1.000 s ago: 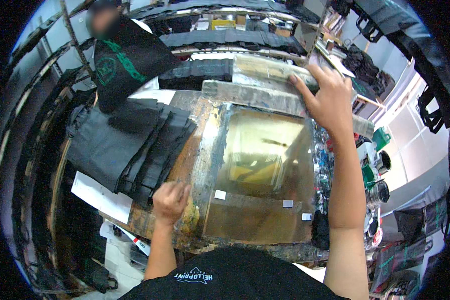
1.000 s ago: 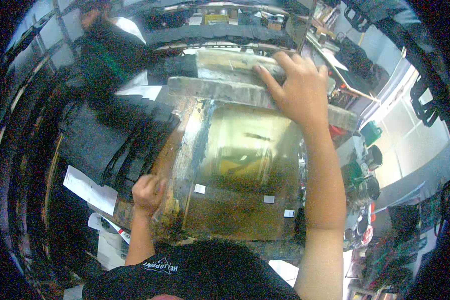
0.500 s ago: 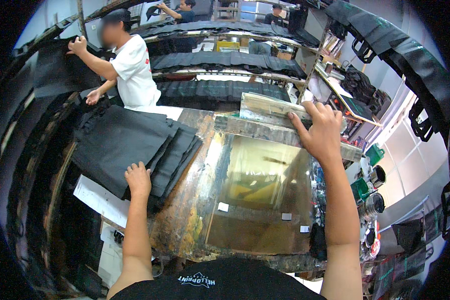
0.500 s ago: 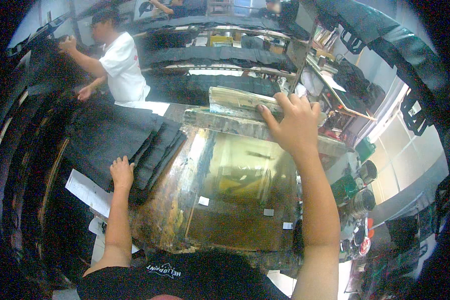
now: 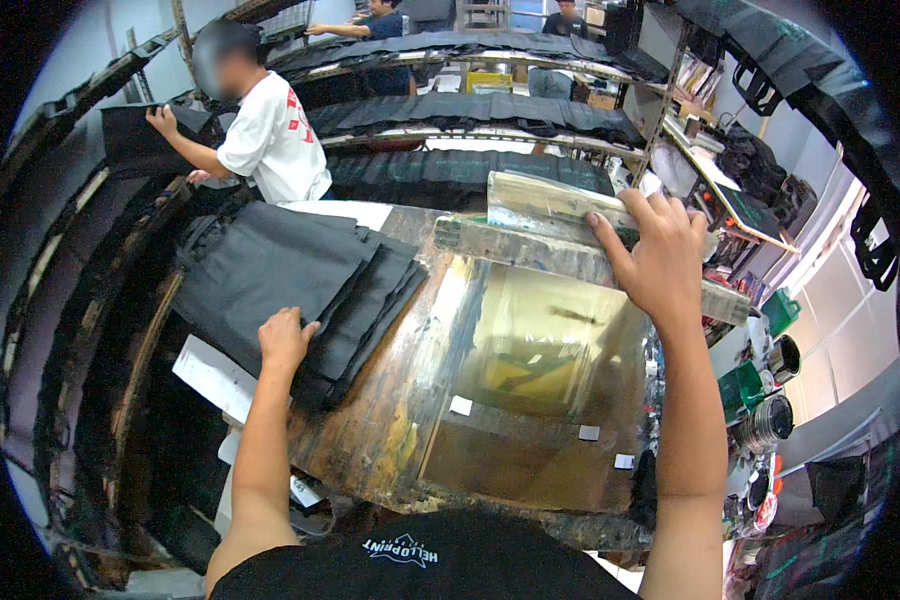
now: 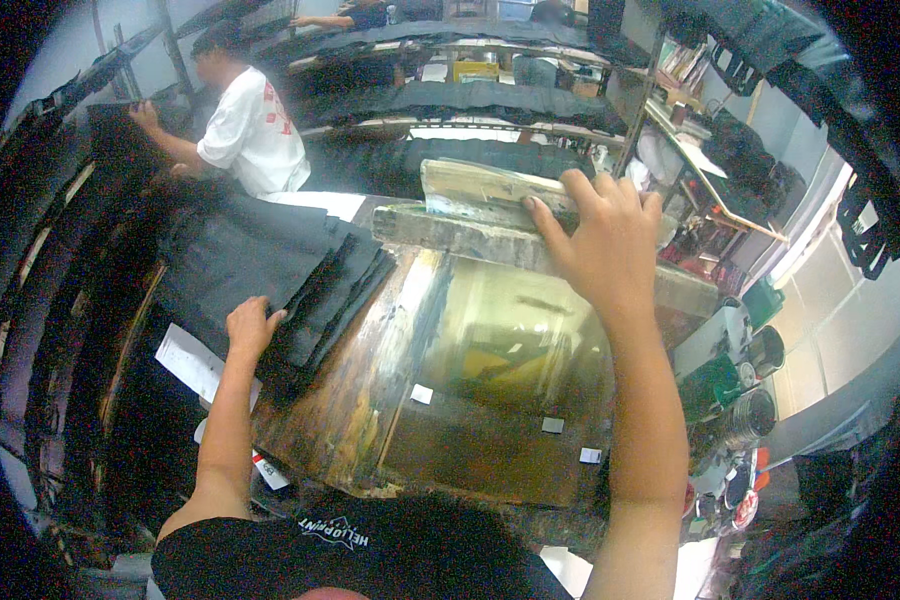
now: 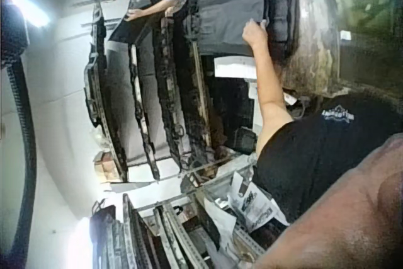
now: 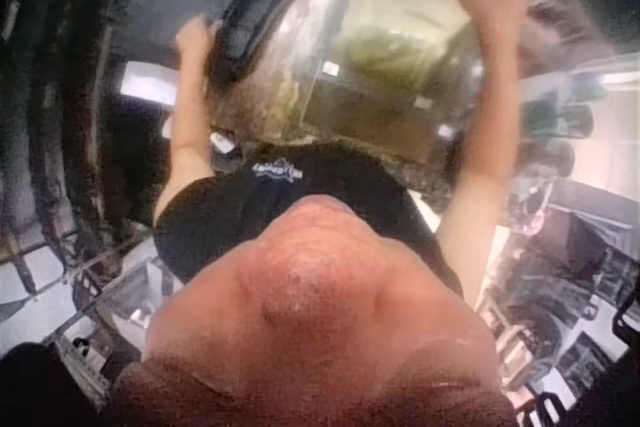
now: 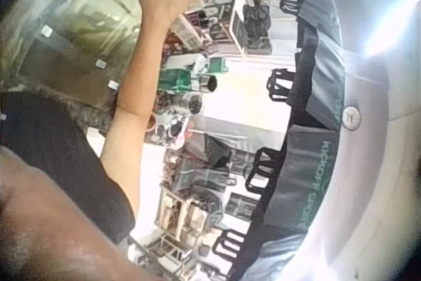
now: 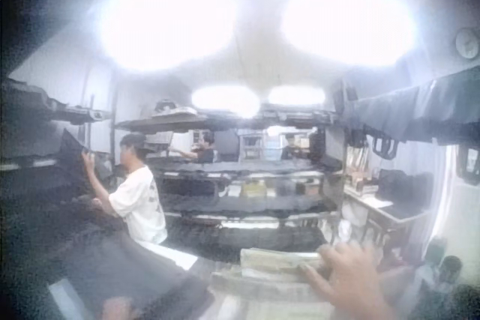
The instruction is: The person performs screen printing on black tote bags by placing a bag on the printing board, lowering the screen, and using a squeegee to apply green ink across the design area.
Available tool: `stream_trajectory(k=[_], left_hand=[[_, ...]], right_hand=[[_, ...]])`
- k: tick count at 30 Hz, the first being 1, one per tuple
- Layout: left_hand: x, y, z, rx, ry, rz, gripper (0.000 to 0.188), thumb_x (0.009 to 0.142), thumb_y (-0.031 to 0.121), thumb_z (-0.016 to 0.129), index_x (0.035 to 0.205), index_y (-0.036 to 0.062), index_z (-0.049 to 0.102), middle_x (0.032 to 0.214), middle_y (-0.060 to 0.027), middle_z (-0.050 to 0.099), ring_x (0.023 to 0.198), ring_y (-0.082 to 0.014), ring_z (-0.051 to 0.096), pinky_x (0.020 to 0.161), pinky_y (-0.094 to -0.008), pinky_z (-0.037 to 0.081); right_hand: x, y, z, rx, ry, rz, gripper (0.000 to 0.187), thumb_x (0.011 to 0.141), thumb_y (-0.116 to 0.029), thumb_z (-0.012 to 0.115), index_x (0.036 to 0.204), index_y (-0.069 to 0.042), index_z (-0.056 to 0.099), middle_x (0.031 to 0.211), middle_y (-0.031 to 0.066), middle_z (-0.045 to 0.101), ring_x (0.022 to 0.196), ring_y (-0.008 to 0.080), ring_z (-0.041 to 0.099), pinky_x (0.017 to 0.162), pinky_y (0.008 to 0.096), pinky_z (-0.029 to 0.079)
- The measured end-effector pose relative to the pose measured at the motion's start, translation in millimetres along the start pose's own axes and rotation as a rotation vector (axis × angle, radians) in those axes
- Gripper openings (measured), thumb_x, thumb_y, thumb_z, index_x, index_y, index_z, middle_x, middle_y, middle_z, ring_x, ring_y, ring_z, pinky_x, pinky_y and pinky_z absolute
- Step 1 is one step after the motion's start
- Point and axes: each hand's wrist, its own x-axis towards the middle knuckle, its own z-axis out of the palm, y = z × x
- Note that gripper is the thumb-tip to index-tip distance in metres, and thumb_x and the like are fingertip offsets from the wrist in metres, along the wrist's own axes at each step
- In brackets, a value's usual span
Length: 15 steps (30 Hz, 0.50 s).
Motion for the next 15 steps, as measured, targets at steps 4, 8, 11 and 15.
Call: stream_trajectory(k=[4,8,11,15], left_hand=[[1,-13,15,0.066,0.045,0.081,0.036,0.087,0.040,0.082,0.092,0.0060,0.071,0.096,-0.0138,0.072,0.093,-0.0368,0.072,0.082,-0.0510,0.057],[12,-22,27,0.071,0.064,0.118,0.029,0.097,0.035,0.070,0.096,0.0068,0.074,0.096,-0.0161,0.074,0.091,-0.0393,0.073,0.081,-0.0520,0.058],[28,-23,7,0.060,-0.020,0.056,0.027,0.099,0.030,0.065,0.096,0.0055,0.075,0.100,-0.0189,0.076,0.092,-0.0424,0.073,0.082,-0.0533,0.058],[52,-4,-44,-0.114,-0.025,0.223,0.030,0.098,0.030,0.064,0.096,0.0024,0.076,0.095,-0.0248,0.075,0.095,-0.0456,0.072,0.087,-0.0567,0.057]], right_hand=[[2,1,1,0.000,0.003,-0.009,0.047,0.097,-0.054,0.069,0.110,-0.009,0.074,0.095,0.0140,0.070,0.096,0.0324,0.064,0.088,0.0486,0.040],[3,5,3,-0.018,0.003,-0.019,0.049,0.097,-0.055,0.068,0.111,-0.009,0.074,0.096,0.0143,0.071,0.096,0.0326,0.065,0.088,0.0492,0.041],[6,5,2,-0.014,-0.034,0.006,0.049,0.097,-0.055,0.067,0.112,-0.009,0.075,0.099,0.0146,0.073,0.099,0.0335,0.066,0.090,0.0502,0.043],[14,14,13,0.009,0.105,-0.065,0.050,0.098,-0.057,0.064,0.109,-0.010,0.075,0.101,0.0146,0.074,0.103,0.0335,0.068,0.088,0.0503,0.044]])
